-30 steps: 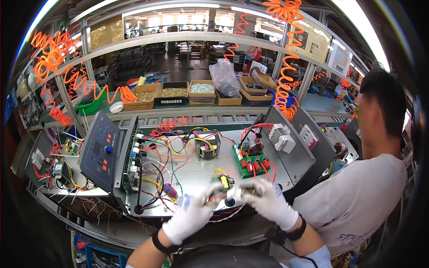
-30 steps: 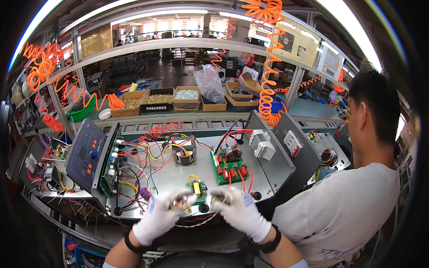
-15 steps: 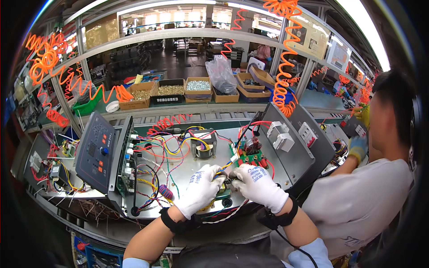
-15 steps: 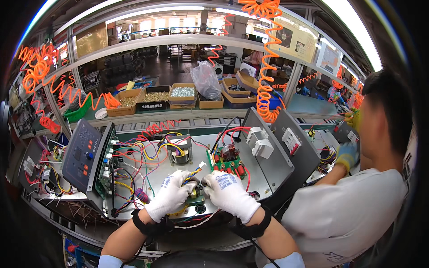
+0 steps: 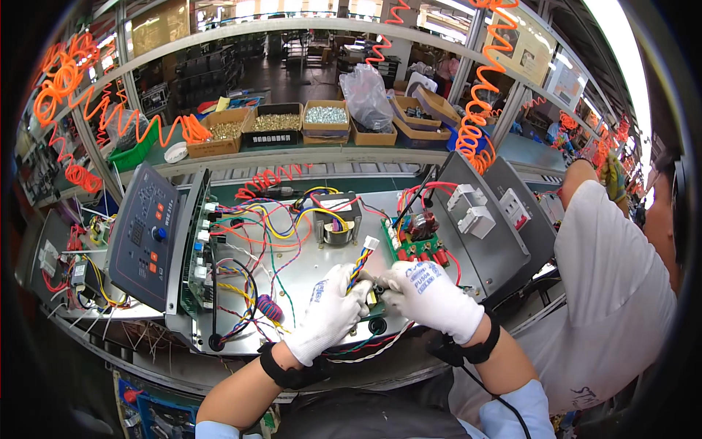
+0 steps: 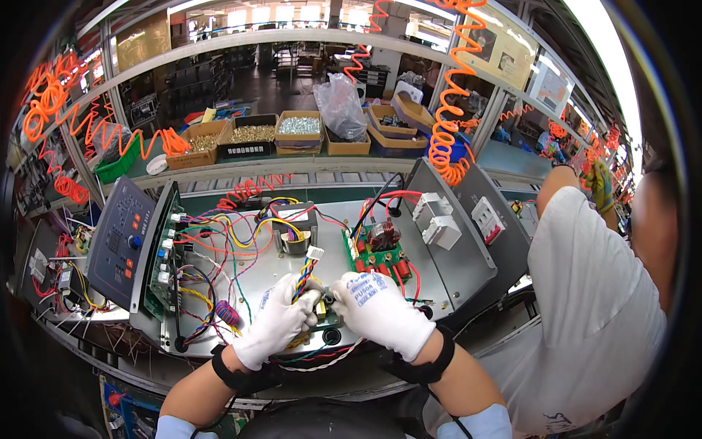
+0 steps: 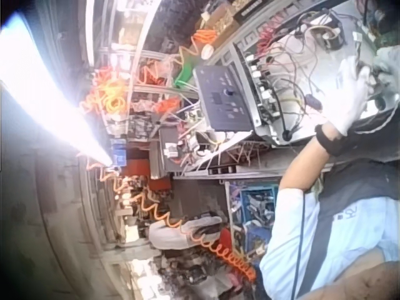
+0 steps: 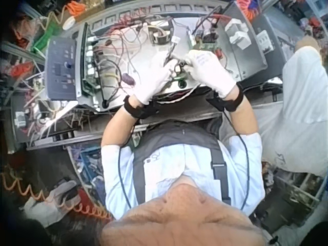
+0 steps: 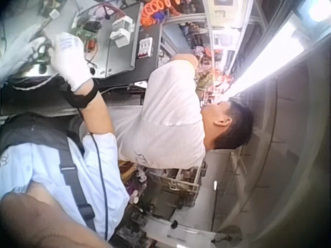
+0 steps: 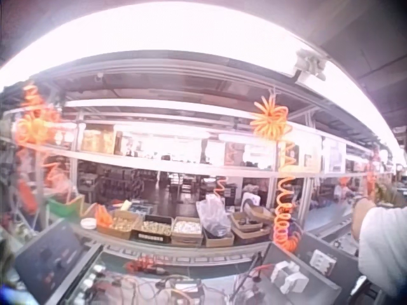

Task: Assembling and wiring internal components of industrial inverters on a factory assembly line.

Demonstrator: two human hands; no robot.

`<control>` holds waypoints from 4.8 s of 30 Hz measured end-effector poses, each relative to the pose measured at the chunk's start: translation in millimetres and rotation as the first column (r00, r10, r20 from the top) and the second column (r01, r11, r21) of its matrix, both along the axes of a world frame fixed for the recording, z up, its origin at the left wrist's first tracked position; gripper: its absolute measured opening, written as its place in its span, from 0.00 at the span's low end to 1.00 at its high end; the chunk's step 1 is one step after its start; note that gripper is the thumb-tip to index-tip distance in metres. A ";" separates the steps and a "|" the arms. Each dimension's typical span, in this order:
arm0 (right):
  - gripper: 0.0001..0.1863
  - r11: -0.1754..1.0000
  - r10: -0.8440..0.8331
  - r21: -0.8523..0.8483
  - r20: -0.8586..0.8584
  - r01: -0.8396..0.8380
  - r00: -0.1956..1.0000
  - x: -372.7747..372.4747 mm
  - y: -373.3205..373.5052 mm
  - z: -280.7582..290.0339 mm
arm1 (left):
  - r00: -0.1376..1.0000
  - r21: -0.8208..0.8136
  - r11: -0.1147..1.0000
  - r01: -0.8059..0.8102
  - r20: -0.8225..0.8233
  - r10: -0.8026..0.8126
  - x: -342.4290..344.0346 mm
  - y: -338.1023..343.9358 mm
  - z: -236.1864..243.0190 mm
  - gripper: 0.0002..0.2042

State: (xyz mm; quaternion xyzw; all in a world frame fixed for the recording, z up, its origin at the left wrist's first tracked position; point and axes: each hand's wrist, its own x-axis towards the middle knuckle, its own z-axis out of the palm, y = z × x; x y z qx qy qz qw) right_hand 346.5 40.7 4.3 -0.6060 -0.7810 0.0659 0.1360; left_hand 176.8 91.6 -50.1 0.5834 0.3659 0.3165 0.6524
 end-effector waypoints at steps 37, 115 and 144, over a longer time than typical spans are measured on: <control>0.19 0.961 0.251 0.221 -0.463 -0.164 0.850 -64.2 -89.5 18.2 | 0.982 0.667 0.730 -0.151 0.014 0.190 -90.0 -94.4 27.1 0.09; 0.17 0.987 -0.155 0.088 0.269 0.136 0.950 -22.8 -26.3 25.8 | 0.800 0.889 -0.007 0.458 -0.409 0.439 -46.0 -64.0 -26.7 0.22; 0.10 0.848 -0.241 -0.508 -0.626 -0.153 0.742 -0.5 -71.6 -20.5 | 0.783 0.810 0.496 0.313 -0.516 0.348 -85.2 5.1 22.4 0.06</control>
